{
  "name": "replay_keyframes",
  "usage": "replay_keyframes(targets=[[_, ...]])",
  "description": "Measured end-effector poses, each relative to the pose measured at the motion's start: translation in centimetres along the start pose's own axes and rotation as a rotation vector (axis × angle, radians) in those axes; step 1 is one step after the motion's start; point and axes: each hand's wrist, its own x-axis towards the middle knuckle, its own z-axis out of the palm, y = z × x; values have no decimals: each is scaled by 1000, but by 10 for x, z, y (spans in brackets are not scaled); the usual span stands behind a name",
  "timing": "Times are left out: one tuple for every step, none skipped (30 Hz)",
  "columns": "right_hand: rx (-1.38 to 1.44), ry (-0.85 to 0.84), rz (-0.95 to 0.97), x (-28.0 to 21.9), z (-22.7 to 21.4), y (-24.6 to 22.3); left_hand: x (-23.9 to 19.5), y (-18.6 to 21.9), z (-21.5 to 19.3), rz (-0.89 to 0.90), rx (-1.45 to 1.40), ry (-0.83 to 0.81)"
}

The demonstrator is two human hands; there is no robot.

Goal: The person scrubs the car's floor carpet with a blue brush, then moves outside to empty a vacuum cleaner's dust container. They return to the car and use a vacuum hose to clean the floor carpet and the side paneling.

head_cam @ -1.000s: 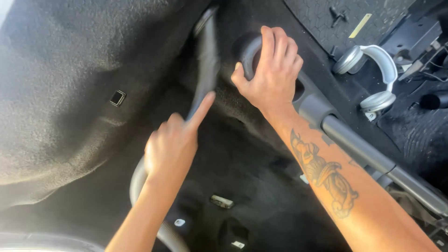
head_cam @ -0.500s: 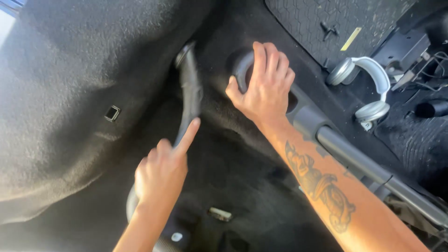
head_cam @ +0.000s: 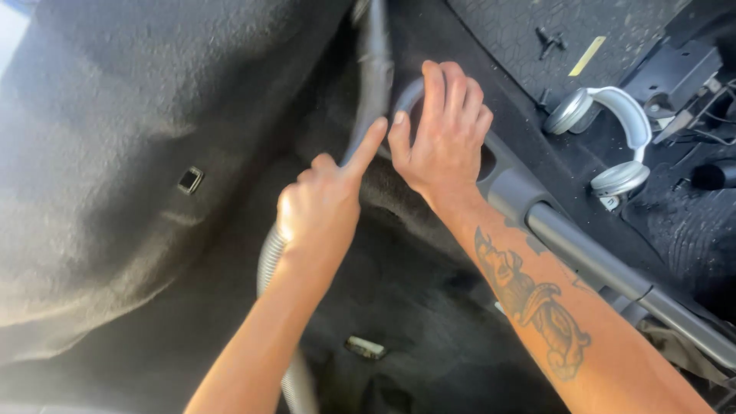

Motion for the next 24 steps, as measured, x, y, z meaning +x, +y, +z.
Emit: replay_keyframes(targets=[[20,-5,-2,-4,0,1,14,12,5,3,8,37],[12,-8,-6,3,2,8,4,5,2,1,-1,38],[8,-4,-18,-1,3,7,-19,-6,-6,-14,35,13],[4,0,-30,-5,3,6,-41,-17,-17,-28,72,-13],[7,12,-36,-7,2,4,-61,-22,-20,-33,79,-2],[5,-4,-27,-8,0,2,-80,-27,-24,-53,39,-38],[0,-8,-15,-4,-1,1,-94,-34,-26,-69,2,-61],[2,18,-18,6,3,4,-63,-28,-29,-70,12,-38],[-9,-3,-12,3,2,4,-45,-18,-36,-50,-22,7],[-21,-24,-6,-2,2,4,-27,-9,-41,-30,-56,52],[-34,-15,-4,-3,5,4,-10,1,-41,-24,-64,64],[-44,-30,-4,-3,8,4,7,11,-42,-20,-139,59],[-50,-51,-14,-4,9,4,22,23,-46,-28,-213,48],[-58,-49,-23,-6,2,9,9,17,-57,-34,-221,56],[-8,-54,-51,-3,0,6,-5,5,-68,-66,-324,8],[43,-58,-80,1,-2,2,-17,-6,-82,-97,-428,-38],[45,-18,-94,5,-5,-1,-35,-13,-86,-98,-413,2],[-21,13,-120,9,-7,-3,-52,-18,-88,-218,-562,-61],[-105,33,-116,2,-14,-5,-74,-25,-89,-306,-726,-145],[-122,63,-100,6,-12,-5,-53,-20,-91,-274,-726,-124],[-86,50,-94,6,-13,-4,-35,-13,-97,-288,-754,-171],[-49,37,-88,6,-13,-6,-19,-8,-103,-301,-781,-219],[-51,72,-104,3,-5,-1,4,-1,-96,-299,-777,-180],[-153,62,-107,1,5,3,28,4,-91,-270,-786,-275]])
